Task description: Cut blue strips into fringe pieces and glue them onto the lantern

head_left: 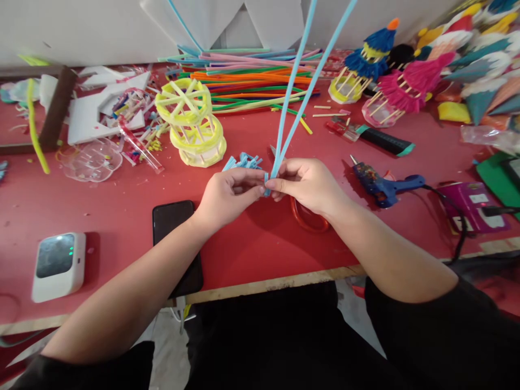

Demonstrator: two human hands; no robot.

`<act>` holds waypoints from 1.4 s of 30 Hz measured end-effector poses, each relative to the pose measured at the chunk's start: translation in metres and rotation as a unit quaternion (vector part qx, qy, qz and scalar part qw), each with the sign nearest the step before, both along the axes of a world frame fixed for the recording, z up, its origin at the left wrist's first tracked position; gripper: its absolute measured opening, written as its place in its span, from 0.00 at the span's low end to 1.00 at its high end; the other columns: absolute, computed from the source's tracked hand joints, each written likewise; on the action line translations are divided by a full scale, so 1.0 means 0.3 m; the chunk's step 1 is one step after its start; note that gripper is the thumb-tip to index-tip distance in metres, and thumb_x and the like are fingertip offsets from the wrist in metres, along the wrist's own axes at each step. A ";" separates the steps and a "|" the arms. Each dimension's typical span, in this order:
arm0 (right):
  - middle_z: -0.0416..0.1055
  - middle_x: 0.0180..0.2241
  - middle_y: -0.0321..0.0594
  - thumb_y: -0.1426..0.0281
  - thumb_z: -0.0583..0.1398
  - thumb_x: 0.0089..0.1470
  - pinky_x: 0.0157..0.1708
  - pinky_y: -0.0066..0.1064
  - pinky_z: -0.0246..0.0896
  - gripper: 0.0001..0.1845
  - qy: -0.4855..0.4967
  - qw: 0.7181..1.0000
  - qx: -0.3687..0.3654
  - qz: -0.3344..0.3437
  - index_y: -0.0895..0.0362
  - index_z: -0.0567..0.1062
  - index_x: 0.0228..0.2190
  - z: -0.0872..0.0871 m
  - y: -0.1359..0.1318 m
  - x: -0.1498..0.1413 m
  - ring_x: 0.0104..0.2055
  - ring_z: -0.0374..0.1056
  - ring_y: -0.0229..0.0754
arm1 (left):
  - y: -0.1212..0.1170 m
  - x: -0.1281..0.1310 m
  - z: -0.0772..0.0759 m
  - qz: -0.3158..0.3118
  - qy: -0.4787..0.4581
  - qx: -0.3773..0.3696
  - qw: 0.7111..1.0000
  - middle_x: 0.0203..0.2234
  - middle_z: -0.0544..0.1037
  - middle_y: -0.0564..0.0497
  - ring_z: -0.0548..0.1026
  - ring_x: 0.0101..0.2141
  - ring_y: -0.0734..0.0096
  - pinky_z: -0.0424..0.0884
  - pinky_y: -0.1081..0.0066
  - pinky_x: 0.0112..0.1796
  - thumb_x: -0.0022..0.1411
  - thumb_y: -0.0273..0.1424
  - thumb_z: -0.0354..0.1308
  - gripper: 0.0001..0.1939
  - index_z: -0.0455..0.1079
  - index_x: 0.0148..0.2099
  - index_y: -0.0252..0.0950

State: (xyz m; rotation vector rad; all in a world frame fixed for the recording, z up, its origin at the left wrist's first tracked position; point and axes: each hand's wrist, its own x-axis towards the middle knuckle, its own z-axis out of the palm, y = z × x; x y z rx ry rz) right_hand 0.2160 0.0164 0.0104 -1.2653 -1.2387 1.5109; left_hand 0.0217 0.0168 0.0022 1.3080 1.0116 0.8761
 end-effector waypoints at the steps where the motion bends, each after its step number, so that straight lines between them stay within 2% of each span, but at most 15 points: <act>1: 0.75 0.21 0.33 0.54 0.81 0.30 0.27 0.32 0.77 0.28 0.002 1.000 -0.001 -0.004 0.58 0.76 0.23 0.000 0.000 -0.001 0.23 0.73 0.36 | 0.001 -0.001 -0.002 -0.002 0.008 0.007 1.000 0.37 0.87 0.46 0.85 0.37 0.66 0.81 0.69 0.41 0.55 0.30 0.71 0.13 0.80 0.44 0.32; 6: 0.74 0.20 0.32 0.56 0.82 0.27 0.26 0.30 0.76 0.27 0.015 1.000 -0.011 -0.014 0.58 0.76 0.21 -0.003 -0.001 -0.005 0.22 0.73 0.36 | 0.002 -0.001 0.004 -0.014 0.041 0.013 0.999 0.31 0.84 0.50 0.84 0.33 0.70 0.78 0.73 0.37 0.55 0.29 0.69 0.20 0.73 0.50 0.33; 12: 0.76 0.20 0.34 0.58 0.82 0.29 0.27 0.31 0.74 0.24 0.001 1.000 -0.010 0.005 0.58 0.81 0.23 -0.004 -0.006 0.003 0.23 0.73 0.37 | -0.004 -0.001 0.015 -0.009 0.078 0.043 0.996 0.26 0.82 0.55 0.83 0.30 0.71 0.76 0.74 0.33 0.55 0.30 0.68 0.19 0.64 0.46 0.38; 17: 0.74 0.20 0.33 0.55 0.81 0.30 0.25 0.32 0.68 0.26 -0.006 1.000 -0.010 0.020 0.57 0.79 0.22 -0.002 -0.007 0.002 0.21 0.69 0.35 | -0.004 -0.003 0.013 -0.015 0.100 0.068 0.993 0.26 0.83 0.55 0.83 0.29 0.70 0.76 0.74 0.32 0.55 0.31 0.68 0.20 0.64 0.46 0.39; 21: 0.71 0.21 0.32 0.51 0.80 0.34 0.25 0.33 0.62 0.27 -0.023 0.999 0.017 0.025 0.57 0.78 0.22 -0.001 -0.009 0.000 0.20 0.65 0.34 | -0.009 -0.002 0.012 -0.013 0.098 0.085 0.991 0.29 0.84 0.54 0.86 0.35 0.67 0.80 0.72 0.38 0.57 0.29 0.67 0.25 0.66 0.56 0.36; 23: 0.70 0.24 0.31 0.52 0.80 0.35 0.27 0.33 0.62 0.26 -0.031 0.998 0.047 0.009 0.57 0.78 0.22 0.001 -0.010 0.002 0.22 0.65 0.33 | -0.009 -0.005 0.013 -0.034 0.070 0.054 0.996 0.34 0.86 0.49 0.87 0.42 0.62 0.82 0.70 0.42 0.59 0.29 0.67 0.28 0.68 0.61 0.34; 25: 0.69 0.26 0.31 0.52 0.80 0.34 0.28 0.33 0.62 0.26 -0.029 0.998 0.061 0.000 0.57 0.78 0.21 0.002 -0.011 0.005 0.23 0.66 0.32 | -0.004 -0.010 0.016 -0.069 0.028 -0.006 0.997 0.37 0.87 0.46 0.87 0.45 0.59 0.82 0.67 0.45 0.59 0.30 0.69 0.30 0.70 0.62 0.31; 28: 0.69 0.25 0.31 0.51 0.80 0.36 0.29 0.32 0.62 0.26 0.003 0.999 0.032 0.027 0.57 0.79 0.22 0.002 -0.016 0.009 0.24 0.66 0.33 | 0.011 -0.019 0.024 -0.109 -0.032 -0.095 0.989 0.35 0.88 0.45 0.87 0.40 0.58 0.83 0.65 0.44 0.55 0.36 0.76 0.34 0.73 0.62 0.31; 31: 0.71 0.24 0.32 0.53 0.80 0.36 0.28 0.32 0.62 0.25 0.045 0.997 0.005 0.057 0.57 0.79 0.23 0.004 -0.023 0.011 0.25 0.67 0.34 | 0.022 -0.022 0.032 -0.117 -0.073 -0.146 0.980 0.32 0.88 0.46 0.87 0.37 0.60 0.84 0.68 0.41 0.48 0.38 0.82 0.38 0.75 0.58 0.32; 38: 0.76 0.25 0.34 0.51 0.80 0.34 0.29 0.33 0.68 0.26 0.039 0.994 -0.023 0.095 0.54 0.79 0.24 0.015 -0.033 0.007 0.27 0.69 0.37 | 0.023 -0.014 0.031 -0.134 -0.098 -0.171 0.971 0.23 0.83 0.52 0.86 0.31 0.62 0.82 0.72 0.33 0.44 0.34 0.83 0.36 0.72 0.53 0.34; 40: 0.75 0.25 0.33 0.49 0.79 0.35 0.29 0.33 0.69 0.27 0.025 0.997 -0.006 0.076 0.55 0.78 0.25 0.013 -0.036 0.005 0.26 0.68 0.36 | 0.021 -0.011 0.030 -0.120 -0.102 -0.167 0.973 0.24 0.83 0.53 0.85 0.29 0.67 0.81 0.74 0.32 0.44 0.32 0.83 0.36 0.70 0.52 0.35; 42: 0.75 0.26 0.33 0.49 0.79 0.37 0.31 0.33 0.72 0.28 -0.006 0.998 0.052 0.027 0.54 0.77 0.29 0.010 -0.043 0.005 0.29 0.71 0.38 | 0.022 -0.008 0.029 -0.091 -0.119 -0.157 0.976 0.24 0.83 0.54 0.83 0.27 0.73 0.80 0.78 0.32 0.43 0.30 0.83 0.36 0.68 0.51 0.35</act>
